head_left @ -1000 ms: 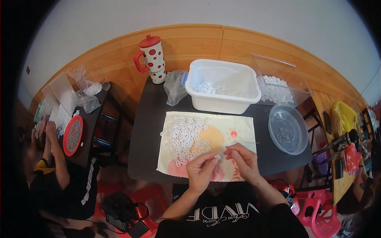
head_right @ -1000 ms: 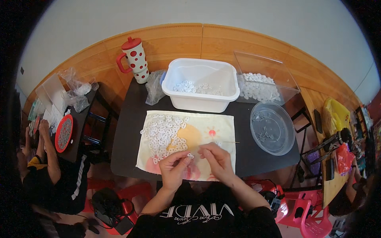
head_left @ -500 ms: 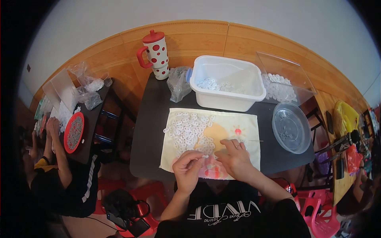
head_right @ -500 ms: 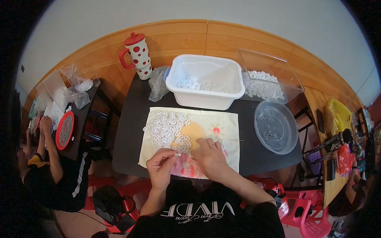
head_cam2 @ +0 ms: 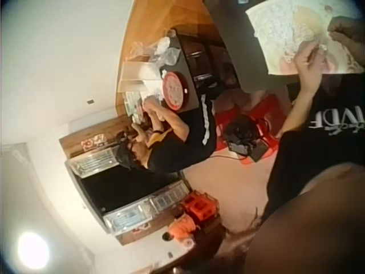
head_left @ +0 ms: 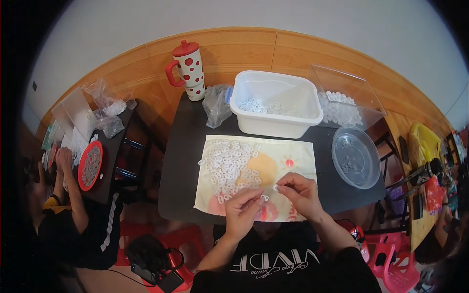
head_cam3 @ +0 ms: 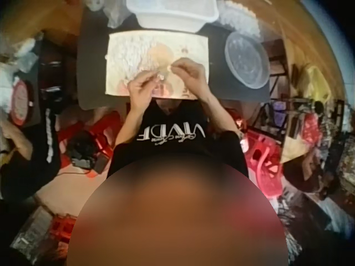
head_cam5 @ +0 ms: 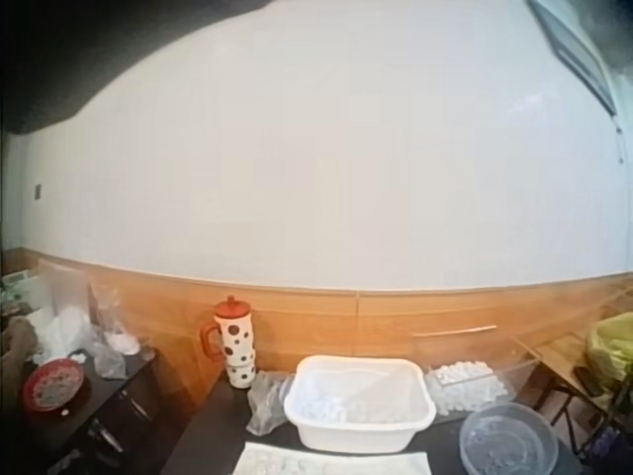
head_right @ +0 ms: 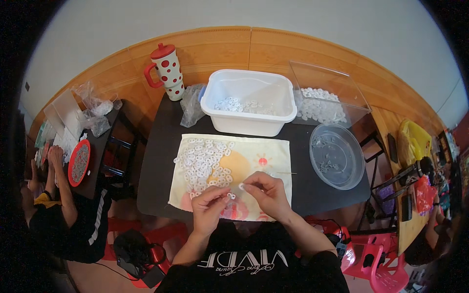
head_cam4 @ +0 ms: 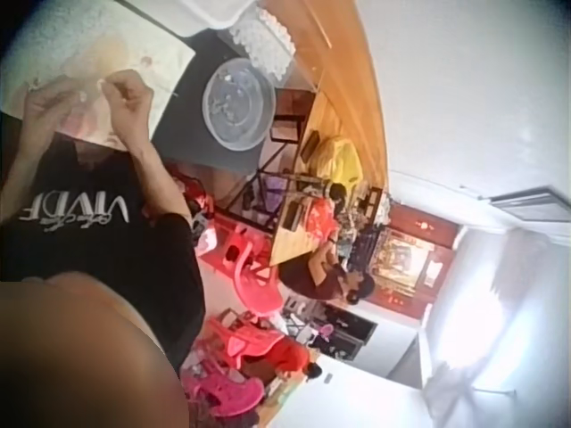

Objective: Inspecting and sorting small white plastic ring components into different containers at a table.

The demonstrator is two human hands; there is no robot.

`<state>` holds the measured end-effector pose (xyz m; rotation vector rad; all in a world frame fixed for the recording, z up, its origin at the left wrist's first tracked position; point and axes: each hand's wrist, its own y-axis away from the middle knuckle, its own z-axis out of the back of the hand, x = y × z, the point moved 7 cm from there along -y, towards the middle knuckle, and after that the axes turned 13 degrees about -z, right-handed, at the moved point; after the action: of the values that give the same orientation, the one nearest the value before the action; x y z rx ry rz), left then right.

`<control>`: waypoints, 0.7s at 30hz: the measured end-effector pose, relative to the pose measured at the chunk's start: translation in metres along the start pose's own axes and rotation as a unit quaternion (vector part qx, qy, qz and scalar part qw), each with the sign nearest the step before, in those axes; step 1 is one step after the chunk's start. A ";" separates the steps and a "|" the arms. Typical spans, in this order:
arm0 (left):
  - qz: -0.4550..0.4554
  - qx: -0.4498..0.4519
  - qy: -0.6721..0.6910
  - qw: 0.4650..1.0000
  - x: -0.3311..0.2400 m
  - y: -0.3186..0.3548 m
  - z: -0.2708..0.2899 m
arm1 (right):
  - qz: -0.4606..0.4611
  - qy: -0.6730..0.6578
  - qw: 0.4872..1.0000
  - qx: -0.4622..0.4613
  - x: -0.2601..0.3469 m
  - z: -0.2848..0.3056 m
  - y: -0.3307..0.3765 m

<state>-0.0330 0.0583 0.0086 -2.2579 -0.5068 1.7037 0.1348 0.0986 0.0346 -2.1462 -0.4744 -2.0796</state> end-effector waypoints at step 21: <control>-0.026 0.029 -0.017 0.999 -0.005 0.000 -0.011 | 0.099 0.087 0.991 0.010 0.016 -0.009 0.007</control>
<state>-0.0233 0.0558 0.0163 -2.1595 -0.5121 1.7101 0.1287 0.0921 0.0513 -1.8925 -0.2517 -2.1140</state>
